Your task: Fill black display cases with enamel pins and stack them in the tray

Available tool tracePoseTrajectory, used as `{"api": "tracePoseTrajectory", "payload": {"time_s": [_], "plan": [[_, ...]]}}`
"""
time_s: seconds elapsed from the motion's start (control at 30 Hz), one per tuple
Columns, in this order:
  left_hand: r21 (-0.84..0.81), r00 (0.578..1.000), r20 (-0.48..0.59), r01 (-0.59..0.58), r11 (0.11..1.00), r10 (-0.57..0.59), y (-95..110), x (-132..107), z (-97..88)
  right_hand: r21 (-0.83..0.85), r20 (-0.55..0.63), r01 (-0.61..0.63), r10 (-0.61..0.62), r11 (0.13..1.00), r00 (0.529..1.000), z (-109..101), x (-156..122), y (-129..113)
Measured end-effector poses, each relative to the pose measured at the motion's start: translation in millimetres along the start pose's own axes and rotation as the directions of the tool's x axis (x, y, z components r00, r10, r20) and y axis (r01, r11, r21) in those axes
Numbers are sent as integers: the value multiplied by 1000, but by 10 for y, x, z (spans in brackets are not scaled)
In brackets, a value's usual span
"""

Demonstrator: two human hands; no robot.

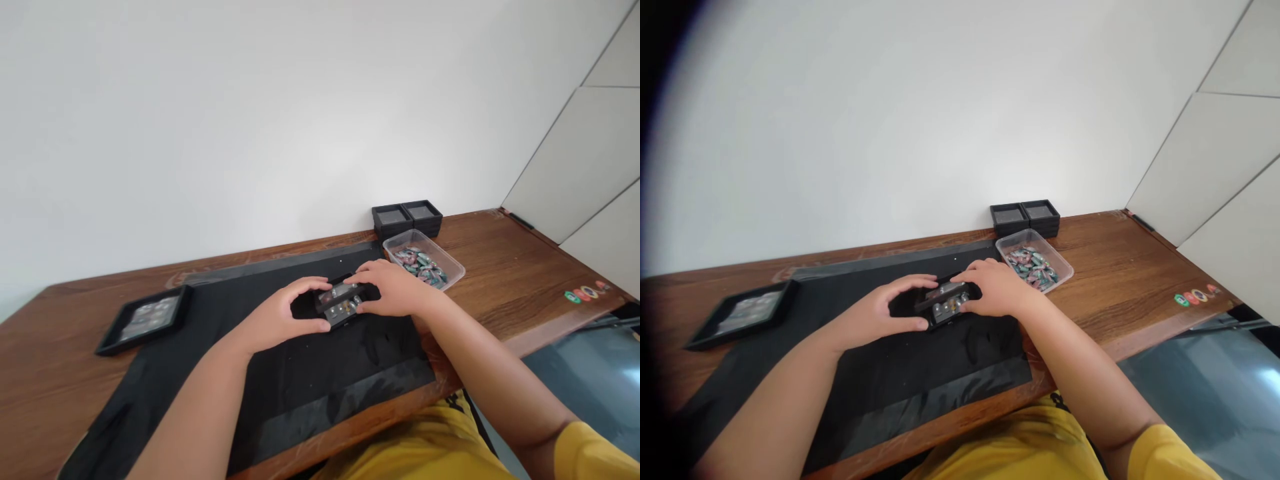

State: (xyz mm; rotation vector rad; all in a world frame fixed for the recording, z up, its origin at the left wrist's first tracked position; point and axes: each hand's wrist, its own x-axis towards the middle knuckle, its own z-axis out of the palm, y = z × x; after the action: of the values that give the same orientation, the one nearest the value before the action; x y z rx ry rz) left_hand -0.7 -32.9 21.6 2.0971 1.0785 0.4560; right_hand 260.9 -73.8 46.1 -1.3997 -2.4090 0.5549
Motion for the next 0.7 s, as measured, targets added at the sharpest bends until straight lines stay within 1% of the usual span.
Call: {"api": "tracePoseTrajectory", "payload": {"time_s": [0.13, 0.23, 0.3, 0.43, 0.53, 0.7], "plan": [[-66, 998, 30, 48, 997, -46, -7, -29, 47, 33, 1, -14, 14, 999, 1000, -8, -10, -35], [-81, 997, -10, 74, 994, -75, 11, -17, 119, 31, 5, -36, 36, 999, 999, -1, -2, -52], [-63, 996, -41, 82, 995, -84, 25, -4, 164, 7, 13, -35, 34, 999, 999, 0, 6, -58], [-6, 996, -49, 77, 997, -77, 38, 2, 206, -42, 22, -46, 47, 998, 999, -4, 24, -66], [23, 996, -49, 79, 997, -78, 43, -4, 209, -24, 5, -68, 68, 997, 998, 2, 33, -69], [48, 992, -52, 115, 992, -112, 67, 2, 216, -2, -10, -92, 92, 996, 996, 22, 40, -65]]}}
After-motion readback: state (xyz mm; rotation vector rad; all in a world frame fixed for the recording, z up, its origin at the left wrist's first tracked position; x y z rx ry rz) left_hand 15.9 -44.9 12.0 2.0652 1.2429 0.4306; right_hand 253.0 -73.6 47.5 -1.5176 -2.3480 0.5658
